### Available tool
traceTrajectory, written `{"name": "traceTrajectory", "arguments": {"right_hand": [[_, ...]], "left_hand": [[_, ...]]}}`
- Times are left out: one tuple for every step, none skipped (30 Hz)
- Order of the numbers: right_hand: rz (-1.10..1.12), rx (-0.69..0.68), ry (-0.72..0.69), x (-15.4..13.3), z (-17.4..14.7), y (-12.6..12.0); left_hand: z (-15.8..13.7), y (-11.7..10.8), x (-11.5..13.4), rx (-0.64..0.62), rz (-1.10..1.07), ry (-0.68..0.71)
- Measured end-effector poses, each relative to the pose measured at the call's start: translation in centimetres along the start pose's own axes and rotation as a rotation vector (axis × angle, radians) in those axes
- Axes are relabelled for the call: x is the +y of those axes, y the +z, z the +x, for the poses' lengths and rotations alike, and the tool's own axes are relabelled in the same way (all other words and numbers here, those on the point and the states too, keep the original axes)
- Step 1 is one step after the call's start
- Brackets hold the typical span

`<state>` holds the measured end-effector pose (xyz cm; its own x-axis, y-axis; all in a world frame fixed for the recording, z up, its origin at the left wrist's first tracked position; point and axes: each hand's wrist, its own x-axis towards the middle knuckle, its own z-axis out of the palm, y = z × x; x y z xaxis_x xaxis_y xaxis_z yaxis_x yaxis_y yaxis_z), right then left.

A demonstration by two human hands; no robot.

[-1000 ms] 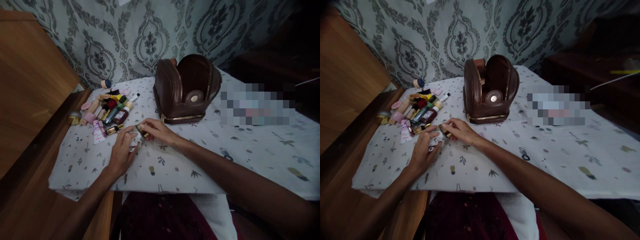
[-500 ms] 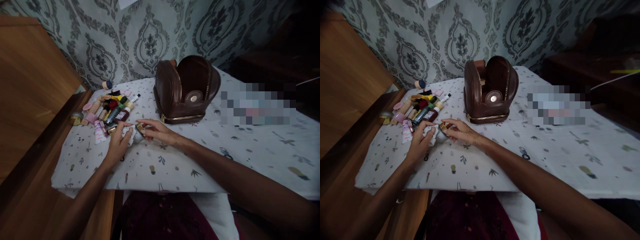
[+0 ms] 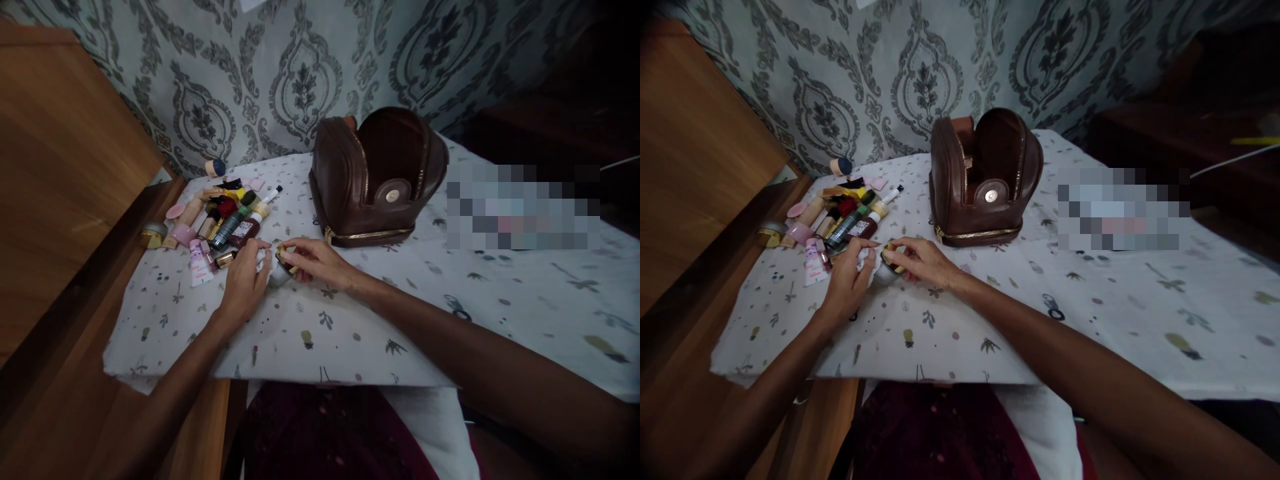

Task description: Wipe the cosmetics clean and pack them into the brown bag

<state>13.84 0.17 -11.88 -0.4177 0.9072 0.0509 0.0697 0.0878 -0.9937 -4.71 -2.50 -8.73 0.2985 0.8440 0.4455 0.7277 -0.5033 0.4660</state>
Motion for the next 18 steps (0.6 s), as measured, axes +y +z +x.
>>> {"name": "traceTrajectory", "arguments": {"right_hand": [[-0.018, 0.005, -0.011, 0.1, 0.0, 0.0], [-0.028, 0.010, -0.019, 0.2, 0.1, 0.0], [-0.034, 0.015, -0.021, 0.2, 0.1, 0.0], [-0.039, 0.018, -0.020, 0.2, 0.1, 0.0], [-0.043, 0.017, -0.018, 0.2, 0.1, -0.1], [-0.045, 0.015, -0.013, 0.2, 0.1, -0.1], [-0.044, 0.012, -0.007, 0.2, 0.1, -0.1], [-0.040, 0.008, 0.001, 0.2, 0.1, -0.1], [-0.030, 0.003, 0.010, 0.2, 0.2, -0.2], [-0.015, -0.001, 0.018, 0.1, 0.2, -0.2], [0.001, -0.006, 0.026, 0.1, 0.3, -0.2], [0.016, -0.010, 0.029, 0.1, 0.3, -0.2], [0.032, -0.012, 0.026, 0.1, 0.4, -0.3], [0.049, -0.015, 0.020, 0.2, 0.4, -0.3], [0.068, -0.019, 0.013, 0.2, 0.4, -0.3], [0.091, -0.026, 0.007, 0.2, 0.4, -0.4], [0.117, -0.035, 0.003, 0.2, 0.4, -0.4], [0.143, -0.046, 0.001, 0.2, 0.3, -0.5]], "left_hand": [[-0.1, 0.1, 0.0, 0.002, 0.022, 0.040], [-0.1, 0.3, 0.1, 0.005, 0.048, 0.079], [-0.2, 0.5, 0.1, 0.004, 0.077, 0.116], [-0.4, 0.7, 0.1, 0.006, 0.109, 0.150], [-0.5, 0.9, 0.1, 0.010, 0.143, 0.182], [-0.6, 1.1, 0.1, 0.015, 0.178, 0.214], [-0.8, 1.2, 0.1, 0.018, 0.212, 0.245], [-1.0, 1.4, 0.0, 0.019, 0.240, 0.275], [-1.2, 1.5, -0.1, 0.019, 0.260, 0.300], [-1.3, 1.5, -0.3, 0.019, 0.274, 0.317], [-1.4, 1.6, -0.5, 0.016, 0.278, 0.326], [-1.5, 1.6, -0.6, 0.013, 0.277, 0.332], [-1.5, 1.6, -0.8, 0.013, 0.273, 0.334], [-1.5, 1.6, -1.0, 0.015, 0.266, 0.336], [-1.4, 1.5, -1.2, 0.014, 0.256, 0.338], [-1.4, 1.5, -1.4, 0.013, 0.245, 0.334], [-1.3, 1.5, -1.6, 0.015, 0.231, 0.325], [-1.2, 1.5, -1.8, 0.019, 0.214, 0.310]]}}
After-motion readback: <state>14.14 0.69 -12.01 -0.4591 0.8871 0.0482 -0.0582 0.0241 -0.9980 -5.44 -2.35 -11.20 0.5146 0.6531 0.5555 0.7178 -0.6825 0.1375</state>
